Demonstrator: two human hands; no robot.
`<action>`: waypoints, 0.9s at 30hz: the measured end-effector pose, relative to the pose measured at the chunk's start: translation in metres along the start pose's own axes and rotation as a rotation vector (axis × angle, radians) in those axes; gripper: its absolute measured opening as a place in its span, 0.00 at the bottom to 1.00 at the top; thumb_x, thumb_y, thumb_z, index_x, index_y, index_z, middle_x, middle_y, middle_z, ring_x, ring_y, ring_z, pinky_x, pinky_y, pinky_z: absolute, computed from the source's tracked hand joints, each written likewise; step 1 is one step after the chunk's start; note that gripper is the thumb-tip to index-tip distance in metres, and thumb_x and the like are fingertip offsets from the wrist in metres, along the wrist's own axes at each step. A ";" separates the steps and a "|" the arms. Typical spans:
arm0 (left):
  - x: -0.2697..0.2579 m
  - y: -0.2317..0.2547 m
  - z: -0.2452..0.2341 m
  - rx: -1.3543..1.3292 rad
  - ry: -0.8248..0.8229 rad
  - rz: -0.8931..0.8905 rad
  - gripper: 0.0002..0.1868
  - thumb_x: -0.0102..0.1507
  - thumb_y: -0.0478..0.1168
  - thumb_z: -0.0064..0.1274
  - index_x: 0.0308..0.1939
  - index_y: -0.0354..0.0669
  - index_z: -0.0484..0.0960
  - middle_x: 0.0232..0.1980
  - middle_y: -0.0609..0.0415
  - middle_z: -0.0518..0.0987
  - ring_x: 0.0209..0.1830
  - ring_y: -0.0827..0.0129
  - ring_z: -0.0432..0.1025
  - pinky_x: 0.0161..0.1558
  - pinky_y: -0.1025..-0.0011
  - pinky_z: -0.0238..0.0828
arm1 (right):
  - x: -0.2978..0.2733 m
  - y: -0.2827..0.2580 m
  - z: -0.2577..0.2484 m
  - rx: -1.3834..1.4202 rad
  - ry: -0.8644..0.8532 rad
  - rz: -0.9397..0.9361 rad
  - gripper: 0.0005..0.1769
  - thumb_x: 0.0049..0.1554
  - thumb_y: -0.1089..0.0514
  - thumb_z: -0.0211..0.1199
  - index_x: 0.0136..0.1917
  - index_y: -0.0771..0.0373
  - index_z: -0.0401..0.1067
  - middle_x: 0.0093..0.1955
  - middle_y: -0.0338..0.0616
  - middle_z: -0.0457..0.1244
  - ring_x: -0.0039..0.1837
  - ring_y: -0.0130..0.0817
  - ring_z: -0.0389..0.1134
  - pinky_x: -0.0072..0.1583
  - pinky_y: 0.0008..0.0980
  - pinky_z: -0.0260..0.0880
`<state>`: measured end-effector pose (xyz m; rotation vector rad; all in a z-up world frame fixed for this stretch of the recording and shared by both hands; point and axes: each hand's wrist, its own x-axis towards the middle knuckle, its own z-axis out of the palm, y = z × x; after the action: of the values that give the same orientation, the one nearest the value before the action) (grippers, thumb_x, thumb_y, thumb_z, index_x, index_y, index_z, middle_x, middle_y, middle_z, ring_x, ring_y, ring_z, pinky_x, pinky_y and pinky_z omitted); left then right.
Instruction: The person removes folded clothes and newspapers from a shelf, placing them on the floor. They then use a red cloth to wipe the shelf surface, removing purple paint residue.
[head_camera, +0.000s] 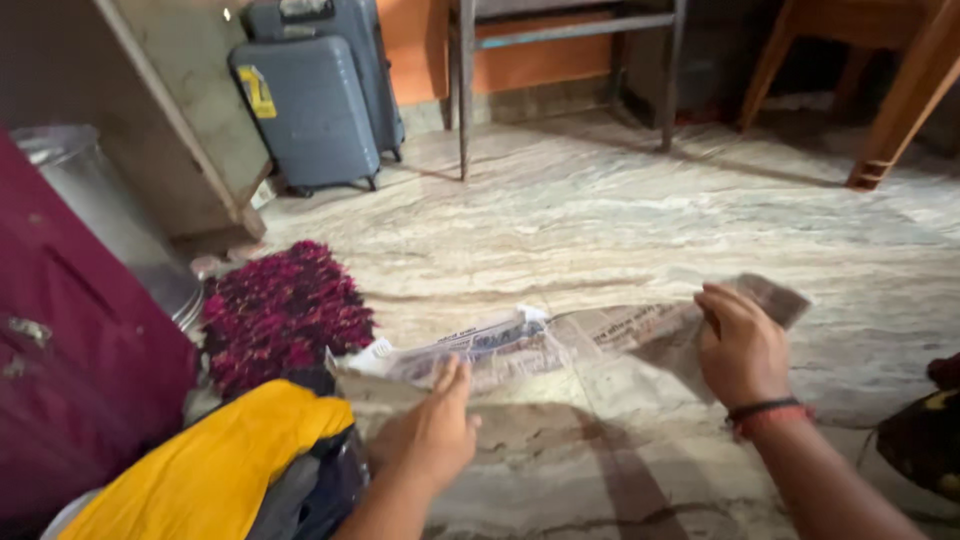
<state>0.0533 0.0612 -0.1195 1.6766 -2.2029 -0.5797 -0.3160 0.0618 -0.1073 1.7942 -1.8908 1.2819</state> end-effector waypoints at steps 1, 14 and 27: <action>-0.015 -0.007 0.010 -0.022 -0.061 -0.041 0.42 0.61 0.39 0.55 0.76 0.41 0.52 0.83 0.49 0.46 0.73 0.47 0.61 0.68 0.59 0.62 | -0.020 0.006 0.011 -0.008 -0.013 0.036 0.15 0.56 0.66 0.58 0.54 0.64 0.79 0.65 0.50 0.69 0.64 0.50 0.70 0.64 0.43 0.69; -0.038 -0.045 0.049 0.122 -0.559 -0.224 0.51 0.58 0.28 0.46 0.82 0.51 0.39 0.85 0.47 0.21 0.69 0.50 0.68 0.68 0.58 0.64 | -0.197 0.087 0.137 -0.314 -0.701 0.402 0.28 0.54 0.55 0.60 0.68 0.53 0.70 0.82 0.56 0.51 0.74 0.54 0.62 0.71 0.43 0.65; -0.016 -0.053 0.089 -0.097 -0.284 0.036 0.49 0.55 0.35 0.56 0.78 0.39 0.49 0.84 0.47 0.34 0.72 0.47 0.62 0.66 0.59 0.64 | -0.190 0.102 0.212 -0.428 -0.629 0.435 0.46 0.56 0.39 0.53 0.79 0.68 0.55 0.85 0.66 0.37 0.79 0.63 0.53 0.76 0.48 0.54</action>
<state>0.0595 0.0755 -0.2226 1.5844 -2.3472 -0.9505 -0.2847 0.0281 -0.4062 1.7205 -2.7393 0.3285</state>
